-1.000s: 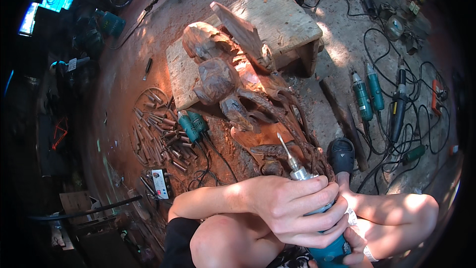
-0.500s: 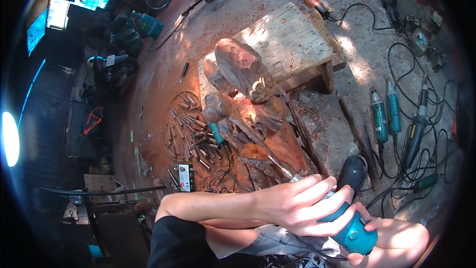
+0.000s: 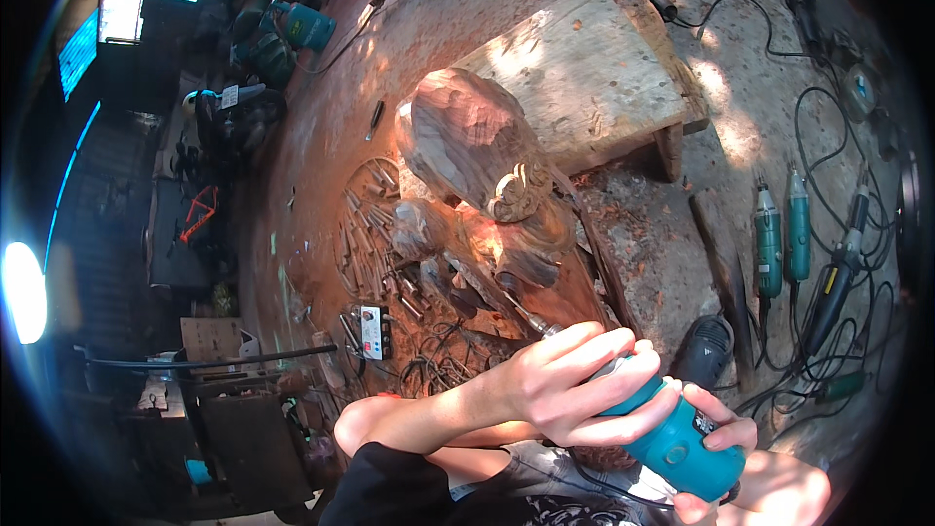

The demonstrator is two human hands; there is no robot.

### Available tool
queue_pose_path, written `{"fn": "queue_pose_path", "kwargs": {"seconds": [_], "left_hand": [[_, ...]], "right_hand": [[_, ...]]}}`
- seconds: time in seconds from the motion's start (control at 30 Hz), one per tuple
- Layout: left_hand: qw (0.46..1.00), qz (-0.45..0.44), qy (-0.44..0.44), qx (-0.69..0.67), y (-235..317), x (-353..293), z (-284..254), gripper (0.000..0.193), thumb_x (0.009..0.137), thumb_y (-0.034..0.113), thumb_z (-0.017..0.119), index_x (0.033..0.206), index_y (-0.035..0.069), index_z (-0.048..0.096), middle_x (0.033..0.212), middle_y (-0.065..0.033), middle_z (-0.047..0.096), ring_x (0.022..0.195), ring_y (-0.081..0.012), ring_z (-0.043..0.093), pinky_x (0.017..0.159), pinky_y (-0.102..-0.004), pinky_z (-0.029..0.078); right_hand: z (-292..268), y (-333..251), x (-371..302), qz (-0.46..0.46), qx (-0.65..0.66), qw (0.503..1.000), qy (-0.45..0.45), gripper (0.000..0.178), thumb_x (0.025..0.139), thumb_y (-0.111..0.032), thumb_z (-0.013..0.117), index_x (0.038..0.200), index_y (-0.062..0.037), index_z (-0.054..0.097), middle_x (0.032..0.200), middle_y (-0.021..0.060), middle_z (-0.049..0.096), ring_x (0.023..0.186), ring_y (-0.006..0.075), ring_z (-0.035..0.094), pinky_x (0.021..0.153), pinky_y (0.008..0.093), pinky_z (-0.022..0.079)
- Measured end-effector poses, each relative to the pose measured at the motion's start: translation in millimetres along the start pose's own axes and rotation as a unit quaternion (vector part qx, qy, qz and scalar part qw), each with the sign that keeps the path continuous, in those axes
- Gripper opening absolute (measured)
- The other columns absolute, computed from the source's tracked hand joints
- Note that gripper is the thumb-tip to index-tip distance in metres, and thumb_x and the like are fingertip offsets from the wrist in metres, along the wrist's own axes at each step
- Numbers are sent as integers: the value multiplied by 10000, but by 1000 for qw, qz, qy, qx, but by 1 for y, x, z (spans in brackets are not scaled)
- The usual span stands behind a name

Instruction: The person carves a wooden sculpture using a rotary tool and a chisel with a mallet. They switch between tools to refine details on the sculpture's surface.

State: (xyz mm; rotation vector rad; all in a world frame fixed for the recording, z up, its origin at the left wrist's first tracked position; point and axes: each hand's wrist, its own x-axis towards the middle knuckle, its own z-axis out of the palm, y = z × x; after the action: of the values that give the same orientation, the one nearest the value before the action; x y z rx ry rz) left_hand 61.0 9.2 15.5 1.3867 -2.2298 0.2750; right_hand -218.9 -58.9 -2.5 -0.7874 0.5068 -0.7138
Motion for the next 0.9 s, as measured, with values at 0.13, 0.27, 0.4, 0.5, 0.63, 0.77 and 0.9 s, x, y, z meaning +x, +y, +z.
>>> {"fn": "queue_pose_path", "kwargs": {"seconds": [0.13, 0.27, 0.4, 0.5, 0.63, 0.77, 0.9], "left_hand": [[1000, -22, 0, -21, -3, 0, 0, 489, 792, 160, 786, 1274, 216, 722, 1169, -104, 711, 870, -214, 680, 644, -298, 572], [999, -43, 14, -30, -3, 1, -2, 484, 781, 161, 787, 1260, 211, 729, 1157, -105, 707, 871, -225, 681, 644, -308, 578], [997, -57, 38, -34, -3, 2, 2, 461, 775, 173, 794, 1232, 204, 744, 1135, -95, 700, 865, -230, 682, 627, -310, 576], [997, -49, 58, -29, -4, 1, 4, 448, 763, 178, 801, 1208, 198, 755, 1119, -89, 697, 857, -230, 682, 616, -308, 573], [996, -45, 73, -31, -4, 2, 5, 435, 737, 177, 806, 1170, 192, 771, 1095, -86, 698, 844, -229, 681, 608, -305, 563], [993, -62, 89, -39, -6, 1, 4, 430, 705, 186, 805, 1135, 185, 779, 1063, -86, 698, 830, -226, 679, 603, -300, 551], [993, -66, 90, -40, -6, 3, 3, 431, 700, 195, 803, 1130, 180, 774, 1046, -84, 699, 823, -225, 677, 603, -299, 548]], "right_hand": [[4, -1, 3, 14, -3, 1000, -5, 625, 864, -237, 806, 1373, -61, 490, 1381, 122, 546, 1261, 244, 525, 1067, 393, 470], [11, 1, 8, 29, -9, 999, -15, 632, 863, -236, 809, 1379, -69, 484, 1399, 118, 531, 1281, 250, 510, 1081, 401, 460], [16, 2, 9, 39, -12, 999, -24, 638, 862, -234, 811, 1385, -77, 479, 1417, 115, 516, 1300, 256, 494, 1096, 409, 450], [18, 1, 10, 50, -17, 998, -27, 643, 862, -232, 813, 1389, -83, 475, 1430, 113, 505, 1315, 261, 483, 1106, 415, 443], [20, 3, 10, 63, -18, 997, -32, 650, 862, -230, 815, 1394, -91, 469, 1448, 110, 490, 1334, 267, 467, 1120, 423, 433], [22, 7, 12, 63, -18, 997, -35, 657, 861, -229, 817, 1400, -99, 463, 1466, 107, 474, 1353, 274, 452, 1134, 431, 423], [24, 8, 12, 63, -13, 997, -37, 665, 860, -227, 819, 1405, -107, 458, 1484, 104, 459, 1373, 280, 436, 1149, 439, 413]]}}
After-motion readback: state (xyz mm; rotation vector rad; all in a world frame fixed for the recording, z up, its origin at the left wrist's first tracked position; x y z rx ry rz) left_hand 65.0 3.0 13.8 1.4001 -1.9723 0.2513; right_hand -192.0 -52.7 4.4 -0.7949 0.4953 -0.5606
